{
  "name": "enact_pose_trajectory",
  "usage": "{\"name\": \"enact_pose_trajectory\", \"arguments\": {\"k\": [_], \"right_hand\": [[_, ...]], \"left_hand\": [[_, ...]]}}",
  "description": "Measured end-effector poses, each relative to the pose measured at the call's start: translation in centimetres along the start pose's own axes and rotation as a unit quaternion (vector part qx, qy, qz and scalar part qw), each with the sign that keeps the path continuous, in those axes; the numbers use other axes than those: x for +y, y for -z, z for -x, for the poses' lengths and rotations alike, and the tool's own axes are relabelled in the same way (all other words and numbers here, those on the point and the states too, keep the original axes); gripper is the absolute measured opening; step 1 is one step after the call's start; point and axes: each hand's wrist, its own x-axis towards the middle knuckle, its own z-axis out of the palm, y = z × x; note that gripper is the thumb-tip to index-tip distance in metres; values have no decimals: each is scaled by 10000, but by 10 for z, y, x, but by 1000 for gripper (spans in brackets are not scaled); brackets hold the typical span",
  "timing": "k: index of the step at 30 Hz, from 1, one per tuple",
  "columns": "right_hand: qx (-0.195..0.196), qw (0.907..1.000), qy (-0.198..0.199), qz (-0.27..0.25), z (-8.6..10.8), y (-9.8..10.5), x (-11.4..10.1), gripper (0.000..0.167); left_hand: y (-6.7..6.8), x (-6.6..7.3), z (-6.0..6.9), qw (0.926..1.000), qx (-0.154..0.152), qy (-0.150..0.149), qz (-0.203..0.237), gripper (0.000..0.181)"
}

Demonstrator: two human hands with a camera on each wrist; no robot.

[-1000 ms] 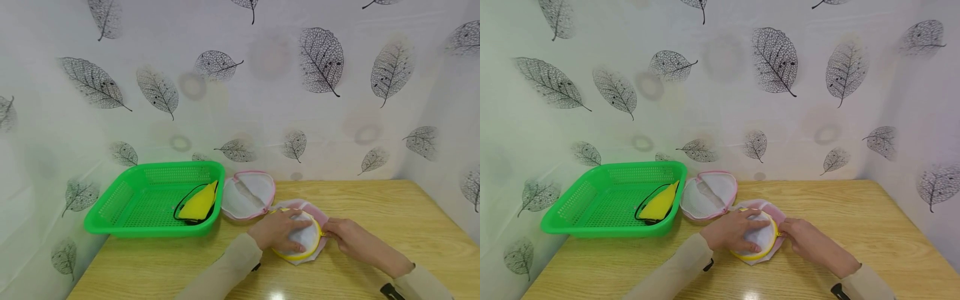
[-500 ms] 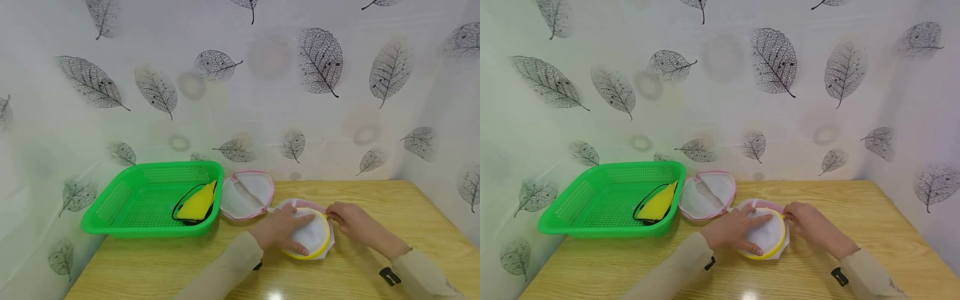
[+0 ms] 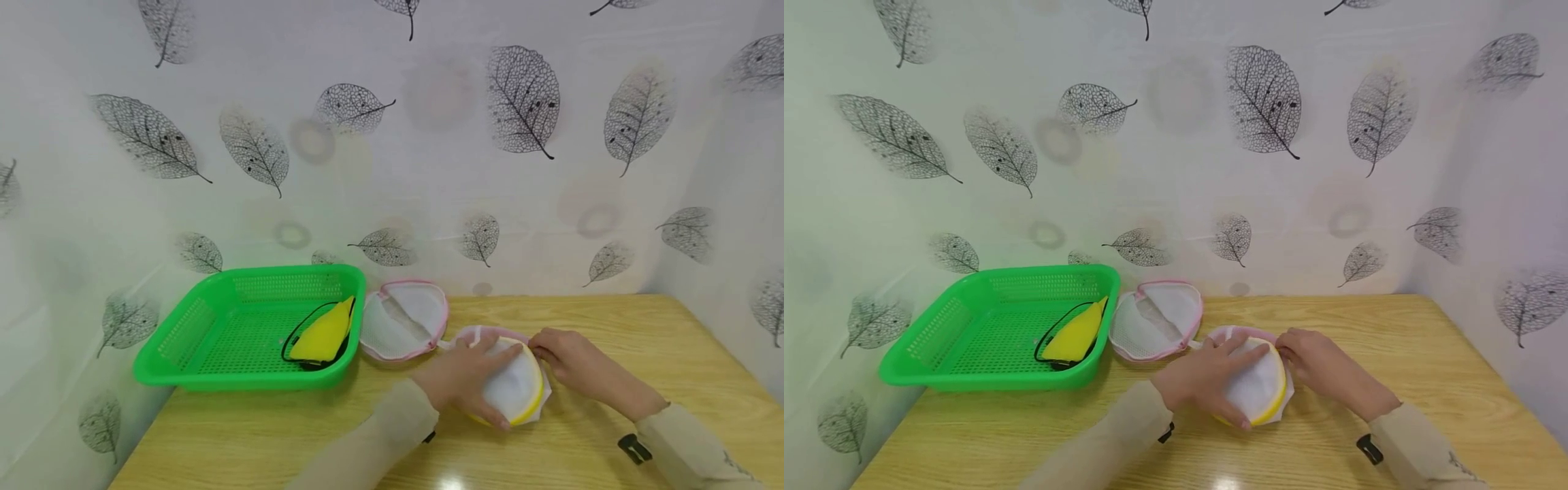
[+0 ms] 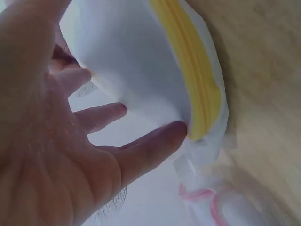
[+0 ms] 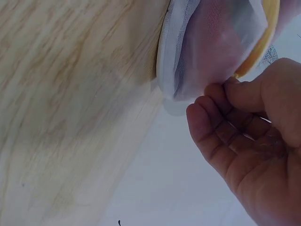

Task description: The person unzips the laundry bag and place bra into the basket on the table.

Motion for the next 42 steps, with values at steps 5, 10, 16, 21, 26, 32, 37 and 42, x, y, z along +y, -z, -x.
{"name": "enact_pose_trajectory", "arguments": {"k": [5,10,16,21,26,32,37,42], "right_hand": [[-139,9999,-26,31,4,-3,1,17],[39,9997,-4,223,7,-6,3,23],[225,9990,55,374,11,-6,3,26],[500,9972,278,476,12,-6,3,26],[685,9953,445,519,13,-10,3,27],[688,9952,415,565,16,-12,3,27],[602,9960,390,541,17,-13,3,24],[602,9961,441,468,18,-12,2,25]], "left_hand": [[-6,9,-3,9972,-104,75,-743,112],[-7,15,-4,9946,-97,246,-1001,112],[-4,19,-5,9933,-213,405,-1057,112],[-2,19,-4,9929,-205,413,-1094,112],[-1,19,-4,9914,-226,380,-1228,111],[-2,19,-4,9916,-289,429,-1185,111],[-3,20,-4,9900,-295,481,-1289,110],[-3,20,-4,9899,-254,482,-1305,110]]}}
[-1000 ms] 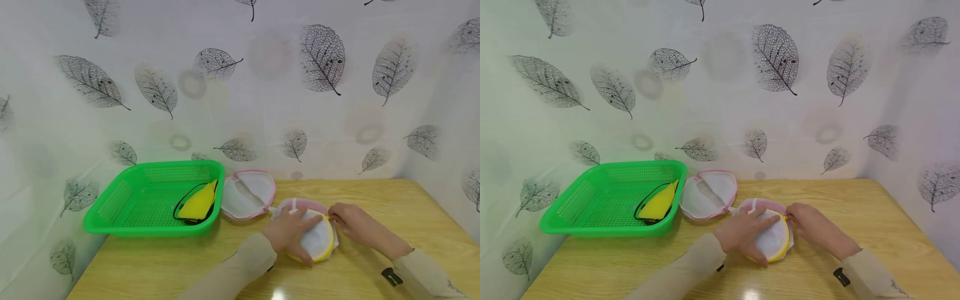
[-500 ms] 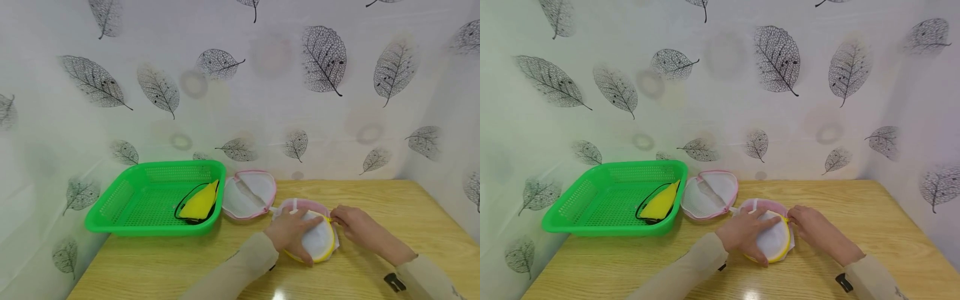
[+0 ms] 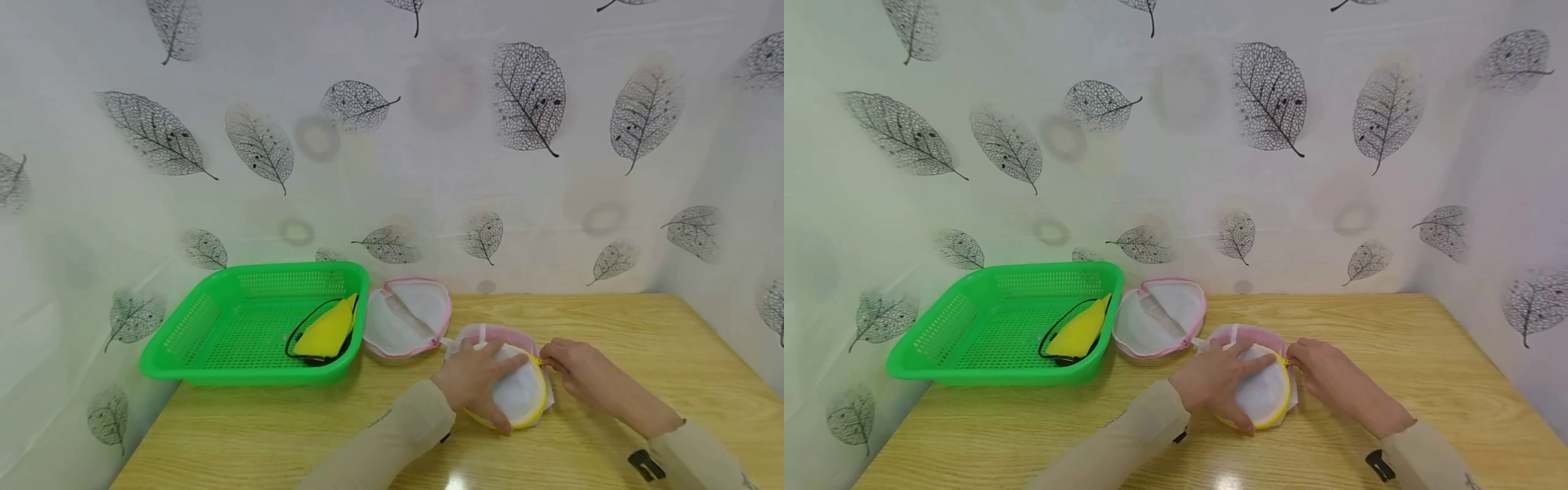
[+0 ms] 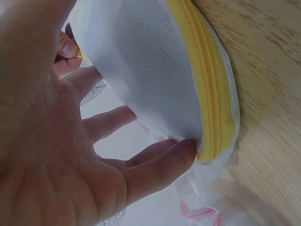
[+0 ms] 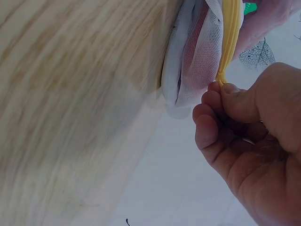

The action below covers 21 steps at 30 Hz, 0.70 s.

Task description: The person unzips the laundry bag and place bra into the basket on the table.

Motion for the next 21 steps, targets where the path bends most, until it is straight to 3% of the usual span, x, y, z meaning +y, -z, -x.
{"name": "enact_pose_trajectory", "arguments": {"k": [7,13,21], "right_hand": [[38,10000,-44,-61,1,3,-2,27],[189,9996,-63,-182,2,2,-3,27],[-378,9974,-469,-397,2,4,-5,21]], "left_hand": [[-1,0,-2,10000,9,-20,-39,111],[-3,1,-1,9998,62,28,186,105],[-7,3,0,9988,302,132,350,102]]}}
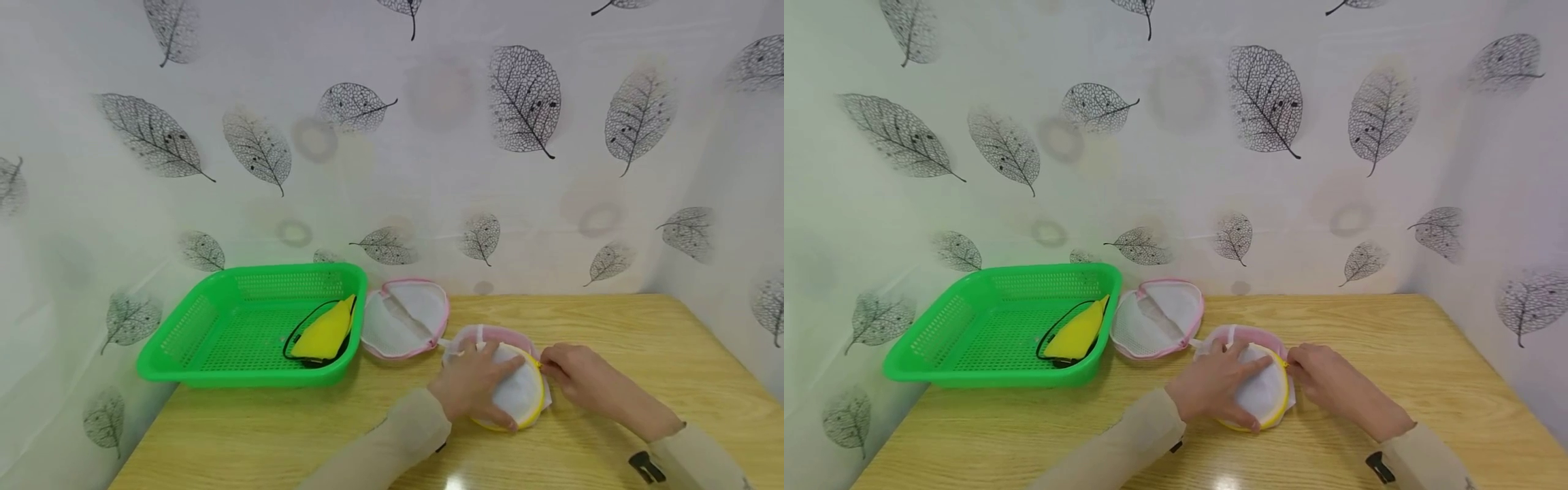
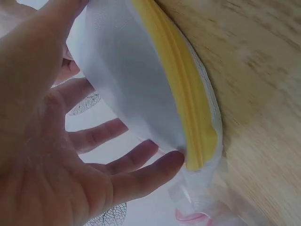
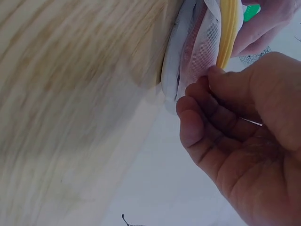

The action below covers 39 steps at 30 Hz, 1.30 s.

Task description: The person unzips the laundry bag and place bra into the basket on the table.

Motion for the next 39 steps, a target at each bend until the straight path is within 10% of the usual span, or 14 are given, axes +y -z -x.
{"name": "enact_pose_trajectory", "arguments": {"k": [8,17,39], "right_hand": [[-287,9995,-95,55,-1,1,-3,24],[-527,9982,-263,53,0,-1,-3,22],[81,9991,409,97,6,-7,4,32]], "left_hand": [[-4,-3,-3,9947,333,-533,-818,86],[0,1,-4,9991,49,-115,-413,83],[4,4,-6,9986,-60,-184,-489,84]]}}
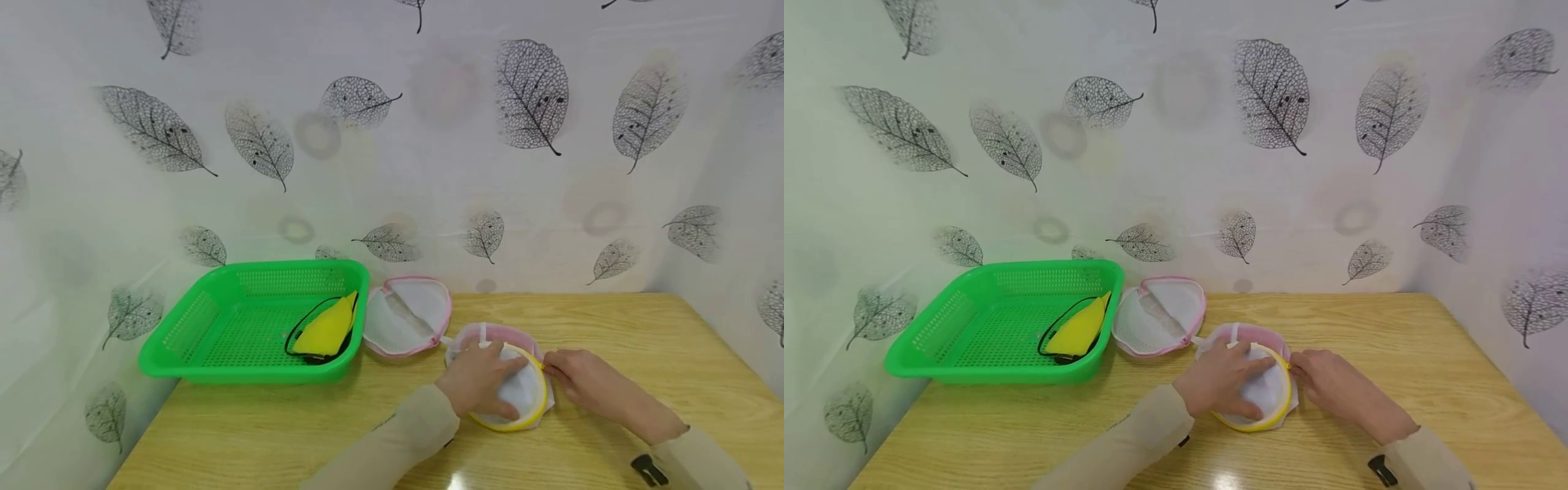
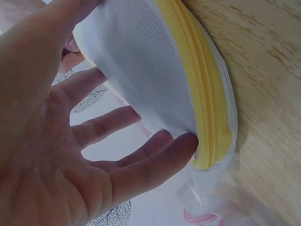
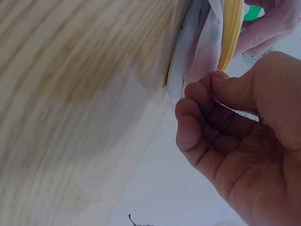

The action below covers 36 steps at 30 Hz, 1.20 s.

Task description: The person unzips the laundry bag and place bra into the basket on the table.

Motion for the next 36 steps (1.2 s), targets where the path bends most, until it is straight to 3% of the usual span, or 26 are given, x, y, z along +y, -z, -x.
{"name": "enact_pose_trajectory", "arguments": {"k": [11,25,36], "right_hand": [[68,10000,36,-43,2,0,-2,33],[404,9988,237,112,5,-3,-2,34],[264,9990,248,261,6,-2,-2,33]], "left_hand": [[-1,-1,-1,9998,74,-37,177,80],[0,0,-6,9998,-21,-62,-191,79],[1,1,-7,9996,-142,21,-239,80]]}}
